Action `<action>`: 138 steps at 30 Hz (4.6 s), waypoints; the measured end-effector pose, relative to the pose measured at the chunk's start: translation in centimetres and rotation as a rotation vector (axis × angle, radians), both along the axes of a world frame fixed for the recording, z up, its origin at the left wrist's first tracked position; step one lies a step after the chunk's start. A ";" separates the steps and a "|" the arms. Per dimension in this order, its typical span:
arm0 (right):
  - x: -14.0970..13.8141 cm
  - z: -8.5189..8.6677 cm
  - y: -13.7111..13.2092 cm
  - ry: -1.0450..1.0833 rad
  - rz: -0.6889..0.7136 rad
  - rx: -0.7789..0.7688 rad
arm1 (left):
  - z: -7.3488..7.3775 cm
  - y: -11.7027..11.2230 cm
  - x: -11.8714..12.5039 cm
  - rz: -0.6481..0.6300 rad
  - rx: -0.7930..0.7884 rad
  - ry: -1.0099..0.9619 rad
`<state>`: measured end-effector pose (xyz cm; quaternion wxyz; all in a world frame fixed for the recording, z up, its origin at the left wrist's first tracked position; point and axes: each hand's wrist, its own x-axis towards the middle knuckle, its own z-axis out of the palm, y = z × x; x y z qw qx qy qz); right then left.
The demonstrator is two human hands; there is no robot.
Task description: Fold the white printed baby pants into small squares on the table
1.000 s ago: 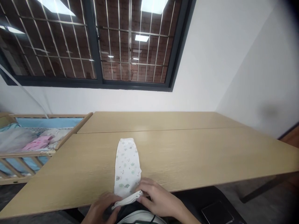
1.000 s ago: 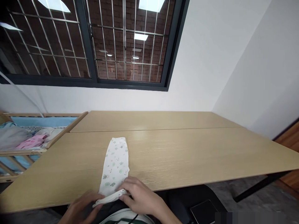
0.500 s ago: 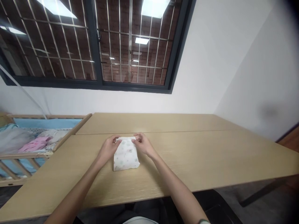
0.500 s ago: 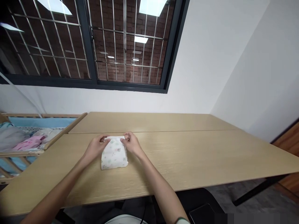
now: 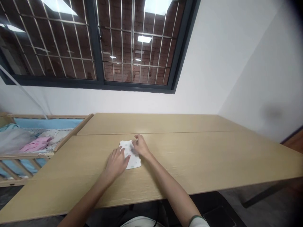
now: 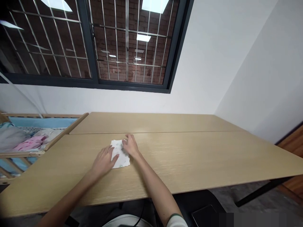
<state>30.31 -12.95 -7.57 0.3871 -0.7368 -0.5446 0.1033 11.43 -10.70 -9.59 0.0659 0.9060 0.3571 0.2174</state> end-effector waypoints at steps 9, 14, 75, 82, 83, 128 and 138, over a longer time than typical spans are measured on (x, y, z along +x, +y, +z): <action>-7.4 0.9 -5.4 -0.201 0.938 -0.150 | -3.8 -8.7 -3.3 0.014 0.184 0.117; -5.7 -1.8 -3.8 -0.291 0.788 -0.300 | -4.3 -8.2 -2.9 0.065 0.285 0.146; 2.9 -7.0 2.0 0.251 -0.090 0.216 | -4.0 12.0 1.5 -0.008 -0.555 -0.264; 2.0 -5.0 0.7 -0.126 -0.052 0.272 | -4.1 11.1 1.1 0.101 -0.374 -0.287; 1.6 -4.4 0.5 -0.210 -0.011 0.280 | -3.9 10.7 1.2 0.102 -0.315 -0.311; 2.9 -4.9 -0.2 -0.253 0.311 0.119 | -4.5 8.4 3.3 -0.253 0.137 -0.100; 2.0 -3.7 0.4 0.634 0.289 0.368 | -2.0 8.2 2.0 -0.214 -0.512 -0.647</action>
